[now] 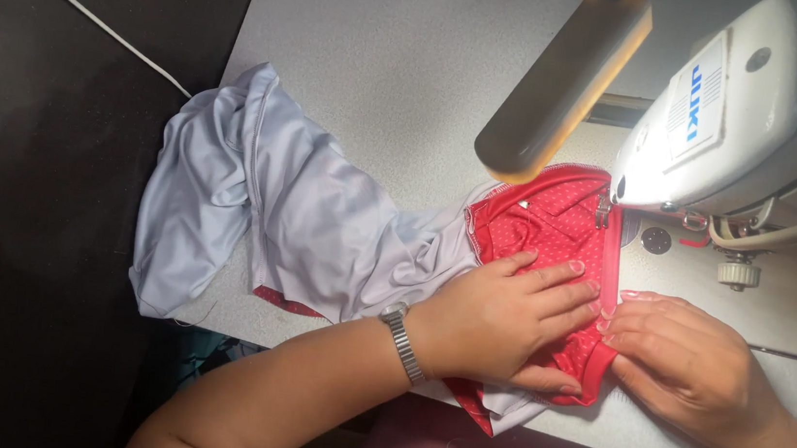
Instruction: Trimming excess threads from a red and white garment using thread snips and inspecting the finished piece at a sewing station.
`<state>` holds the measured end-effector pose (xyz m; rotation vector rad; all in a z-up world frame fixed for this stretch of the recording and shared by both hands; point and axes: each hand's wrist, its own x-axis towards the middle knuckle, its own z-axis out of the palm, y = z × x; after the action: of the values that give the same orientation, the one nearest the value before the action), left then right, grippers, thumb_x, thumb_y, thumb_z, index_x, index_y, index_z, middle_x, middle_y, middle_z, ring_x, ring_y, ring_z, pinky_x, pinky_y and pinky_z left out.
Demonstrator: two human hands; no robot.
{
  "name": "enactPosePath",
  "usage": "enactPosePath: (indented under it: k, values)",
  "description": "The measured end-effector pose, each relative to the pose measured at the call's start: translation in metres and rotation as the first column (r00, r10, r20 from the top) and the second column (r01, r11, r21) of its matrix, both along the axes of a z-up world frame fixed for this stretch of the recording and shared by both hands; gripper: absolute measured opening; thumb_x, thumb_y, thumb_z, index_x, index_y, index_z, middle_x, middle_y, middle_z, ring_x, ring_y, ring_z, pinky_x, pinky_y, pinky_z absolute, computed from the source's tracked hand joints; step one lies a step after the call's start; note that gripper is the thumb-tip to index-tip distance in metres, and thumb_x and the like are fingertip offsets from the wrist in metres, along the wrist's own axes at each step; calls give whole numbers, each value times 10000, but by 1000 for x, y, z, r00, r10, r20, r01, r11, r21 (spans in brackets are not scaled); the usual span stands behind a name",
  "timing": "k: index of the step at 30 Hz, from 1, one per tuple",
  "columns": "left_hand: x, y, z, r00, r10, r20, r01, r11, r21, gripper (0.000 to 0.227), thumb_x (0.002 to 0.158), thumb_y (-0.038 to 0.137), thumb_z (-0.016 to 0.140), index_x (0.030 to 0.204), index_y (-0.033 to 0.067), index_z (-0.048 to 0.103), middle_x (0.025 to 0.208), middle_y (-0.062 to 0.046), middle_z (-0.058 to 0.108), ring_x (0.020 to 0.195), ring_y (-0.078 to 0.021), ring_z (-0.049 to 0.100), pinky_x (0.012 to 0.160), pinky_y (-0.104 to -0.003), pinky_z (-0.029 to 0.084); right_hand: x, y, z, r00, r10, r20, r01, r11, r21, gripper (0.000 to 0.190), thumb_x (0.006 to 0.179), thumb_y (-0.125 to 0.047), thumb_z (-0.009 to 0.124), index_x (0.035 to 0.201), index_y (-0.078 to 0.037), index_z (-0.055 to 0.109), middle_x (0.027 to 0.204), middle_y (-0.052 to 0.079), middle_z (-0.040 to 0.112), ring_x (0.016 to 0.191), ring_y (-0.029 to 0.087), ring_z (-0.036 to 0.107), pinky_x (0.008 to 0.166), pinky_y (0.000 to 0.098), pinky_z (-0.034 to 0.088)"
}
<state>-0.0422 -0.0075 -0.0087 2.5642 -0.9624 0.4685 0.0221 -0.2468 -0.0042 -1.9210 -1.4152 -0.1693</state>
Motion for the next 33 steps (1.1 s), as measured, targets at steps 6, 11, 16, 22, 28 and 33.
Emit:
enactPosePath:
  k: [6, 11, 16, 22, 28, 33]
  values:
    - [1, -1, -3, 997, 14, 76, -11, 999, -50, 668, 883, 639, 532, 1162, 72, 748, 1215, -82, 736, 1170, -298, 673, 961, -506, 518, 0, 3, -1, 1000, -18, 21, 18, 1000, -18, 86, 844, -109, 694, 883, -34, 708, 910, 119, 727, 827, 277, 709, 944, 455, 601]
    - [1, 0, -3, 997, 26, 66, -23, 999, -46, 666, 881, 640, 534, 1178, 83, 746, 1231, -75, 734, 1181, -296, 677, 972, -506, 518, 0, 5, -1, 999, -32, 8, 33, 999, -19, 86, 844, -111, 695, 884, -36, 711, 900, 116, 726, 821, 269, 709, 953, 452, 602]
    - [3, 0, -3, 997, 39, 63, -37, 999, -34, 679, 882, 646, 525, 1195, 83, 740, 1254, -64, 727, 1218, -282, 659, 1007, -502, 499, 2, 3, -3, 999, -49, 22, 50, 998, -23, 104, 853, -110, 692, 915, -33, 722, 944, 116, 739, 865, 278, 717, 952, 445, 600]
    - [5, 2, -3, 997, 53, 48, -52, 998, -19, 712, 877, 669, 505, 1229, 90, 722, 1289, -66, 709, 1211, -295, 658, 1022, -510, 492, 3, 6, -3, 997, -59, 40, 60, 998, -18, 91, 849, -77, 703, 920, -21, 715, 948, 129, 734, 882, 285, 716, 977, 442, 592]
    - [8, 1, -4, 997, 77, 23, -76, 997, -20, 739, 865, 687, 497, 1233, 85, 717, 1309, -66, 701, 1241, -297, 647, 1053, -519, 481, 4, 10, 3, 997, -72, 36, 73, 997, -21, 74, 861, -54, 692, 917, -9, 712, 963, 125, 736, 903, 284, 718, 1009, 449, 582]
    - [10, 1, -5, 994, 107, 4, -107, 994, 18, 758, 871, 696, 481, 1293, 102, 688, 1347, -43, 686, 1288, -288, 618, 1072, -517, 470, 4, 13, 4, 996, -88, 21, 88, 996, -13, 60, 863, -31, 696, 908, 9, 703, 988, 134, 743, 924, 274, 725, 1030, 453, 584]
